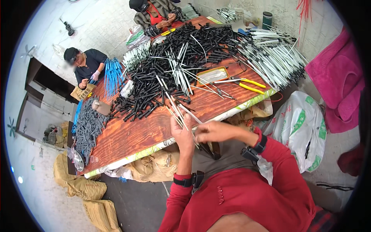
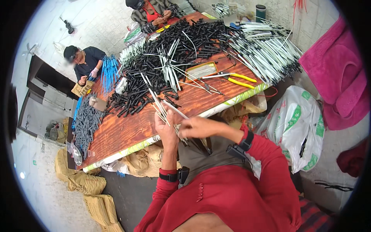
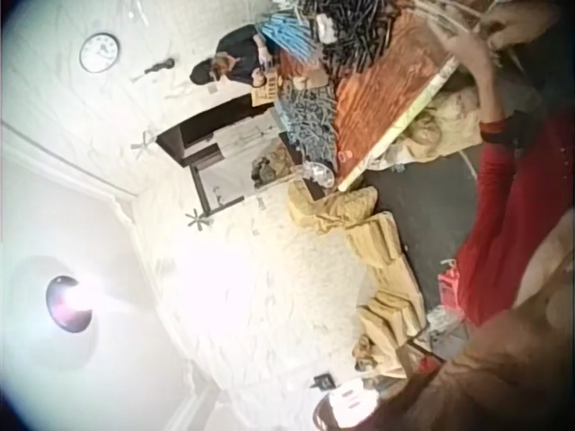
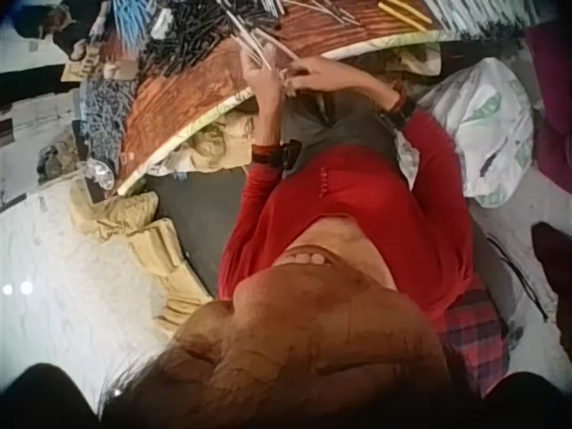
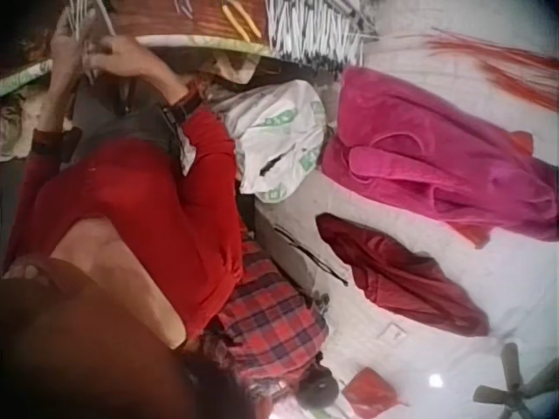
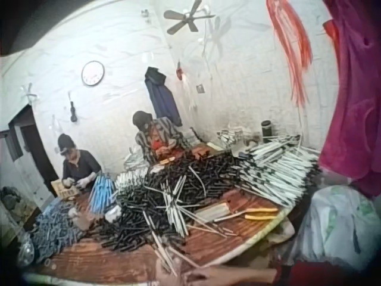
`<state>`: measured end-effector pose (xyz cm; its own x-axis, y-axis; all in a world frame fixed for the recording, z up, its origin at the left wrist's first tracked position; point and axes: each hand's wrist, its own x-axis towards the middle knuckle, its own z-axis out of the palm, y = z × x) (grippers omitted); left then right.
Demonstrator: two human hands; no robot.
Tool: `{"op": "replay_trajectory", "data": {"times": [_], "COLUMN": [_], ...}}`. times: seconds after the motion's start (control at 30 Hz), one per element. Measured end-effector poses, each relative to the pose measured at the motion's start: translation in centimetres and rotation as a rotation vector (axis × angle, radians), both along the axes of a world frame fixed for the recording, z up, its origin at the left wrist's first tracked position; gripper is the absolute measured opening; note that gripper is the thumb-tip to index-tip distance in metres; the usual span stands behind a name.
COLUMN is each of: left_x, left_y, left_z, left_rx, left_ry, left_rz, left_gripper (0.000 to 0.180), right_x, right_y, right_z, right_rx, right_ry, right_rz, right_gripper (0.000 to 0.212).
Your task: Grouping and sorting thin white rods at a manufacturing workbench.
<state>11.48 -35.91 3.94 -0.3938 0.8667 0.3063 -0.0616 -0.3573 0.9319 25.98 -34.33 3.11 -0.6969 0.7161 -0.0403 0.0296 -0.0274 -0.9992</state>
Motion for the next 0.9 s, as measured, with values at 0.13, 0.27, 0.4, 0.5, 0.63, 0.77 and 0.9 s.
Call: {"op": "replay_trajectory", "data": {"times": [0.13, 0.27, 0.4, 0.5, 0.63, 0.77, 0.9], "left_x": [-0.1, -0.3, -2.1, -5.4, -7.2, -5.0, -4.7], "left_y": [0.8, 1.0, 1.2, 1.9, 2.7, 2.5, 2.5], "left_z": [0.1, 0.7, 0.2, 0.3, -0.3, 2.1, 1.6], "left_rx": [-0.111, -0.191, -0.168, -0.162, -0.106, -0.143, -0.126], "left_ry": [-0.053, -0.141, -0.215, -0.477, -0.647, -0.601, -0.56], "left_rz": [-0.064, -0.176, -0.416, -0.483, -0.491, -0.363, -0.295], "left_gripper": [0.025, 0.027, 0.023, 0.019, 0.019, 0.02, 0.02], "right_x": [-0.5, -0.5, 0.7, 2.6, 4.2, 4.0, 4.0], "right_y": [-0.7, -0.1, -0.2, -0.1, -0.9, -1.5, -1.5], "right_z": [-1.4, -1.6, -1.3, -1.6, -2.6, -2.7, -2.7], "right_rx": [0.378, 0.081, -0.105, 0.101, 0.391, 0.5, 0.446], "right_ry": [-0.113, 0.029, 0.187, 0.089, -0.207, -0.345, -0.328], "right_rz": [0.132, 0.127, 0.127, -0.013, 0.011, -0.041, -0.071], "right_gripper": [0.032, 0.032, 0.031, 0.03, 0.028, 0.029, 0.033]}}
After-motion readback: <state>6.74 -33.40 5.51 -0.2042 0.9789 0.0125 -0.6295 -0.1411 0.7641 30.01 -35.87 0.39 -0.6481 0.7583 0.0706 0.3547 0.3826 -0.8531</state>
